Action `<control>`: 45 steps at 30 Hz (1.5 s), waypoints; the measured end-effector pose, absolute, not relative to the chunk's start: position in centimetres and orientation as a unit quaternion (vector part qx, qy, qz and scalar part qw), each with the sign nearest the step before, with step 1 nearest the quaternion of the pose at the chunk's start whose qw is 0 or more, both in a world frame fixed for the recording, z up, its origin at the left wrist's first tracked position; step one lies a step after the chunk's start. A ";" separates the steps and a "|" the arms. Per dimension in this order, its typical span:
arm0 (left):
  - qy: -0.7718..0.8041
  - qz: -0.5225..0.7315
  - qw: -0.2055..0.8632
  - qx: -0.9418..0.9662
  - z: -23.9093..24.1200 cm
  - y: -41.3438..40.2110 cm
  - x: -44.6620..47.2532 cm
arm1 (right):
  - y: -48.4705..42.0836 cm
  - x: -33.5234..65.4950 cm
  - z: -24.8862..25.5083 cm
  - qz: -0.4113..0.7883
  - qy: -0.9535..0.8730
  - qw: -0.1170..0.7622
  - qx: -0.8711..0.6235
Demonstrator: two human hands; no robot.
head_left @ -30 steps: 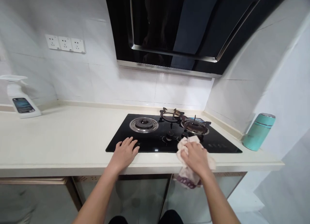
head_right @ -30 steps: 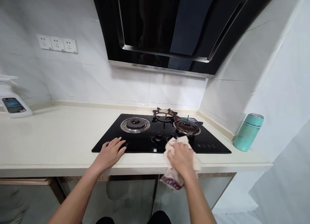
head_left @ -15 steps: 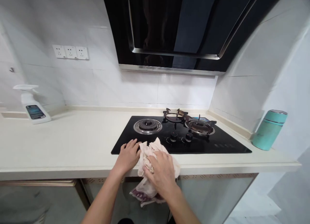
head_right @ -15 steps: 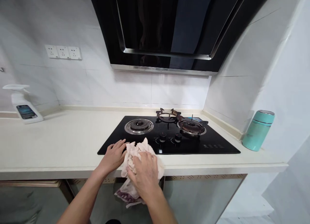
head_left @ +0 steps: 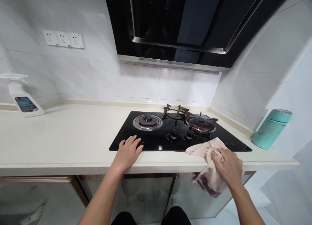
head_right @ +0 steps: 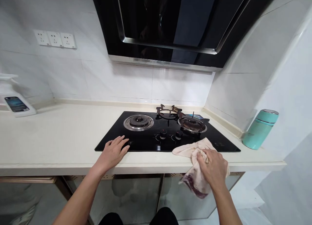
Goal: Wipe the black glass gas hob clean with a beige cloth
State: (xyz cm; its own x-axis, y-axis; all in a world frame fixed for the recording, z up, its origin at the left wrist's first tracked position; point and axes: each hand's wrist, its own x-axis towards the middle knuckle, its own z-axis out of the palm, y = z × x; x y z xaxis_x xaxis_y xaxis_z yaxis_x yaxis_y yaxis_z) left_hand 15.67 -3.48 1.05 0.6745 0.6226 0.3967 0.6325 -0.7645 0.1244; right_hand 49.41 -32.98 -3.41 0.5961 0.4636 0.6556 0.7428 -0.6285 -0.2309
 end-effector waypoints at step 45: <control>-0.346 -0.208 0.036 -0.914 1.3 -4.1 15.7 | -34.7 52.1 -4.8 -0.336 -0.276 0.223 -0.873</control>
State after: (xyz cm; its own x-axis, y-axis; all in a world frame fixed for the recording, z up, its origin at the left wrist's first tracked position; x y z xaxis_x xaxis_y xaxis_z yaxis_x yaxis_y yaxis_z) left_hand 15.75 -4.08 1.31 0.6737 0.6175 0.4060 0.6478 -0.7578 0.0776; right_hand 52.09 -34.67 -4.82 0.6221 0.3310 0.7095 0.6310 -0.7485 -0.2040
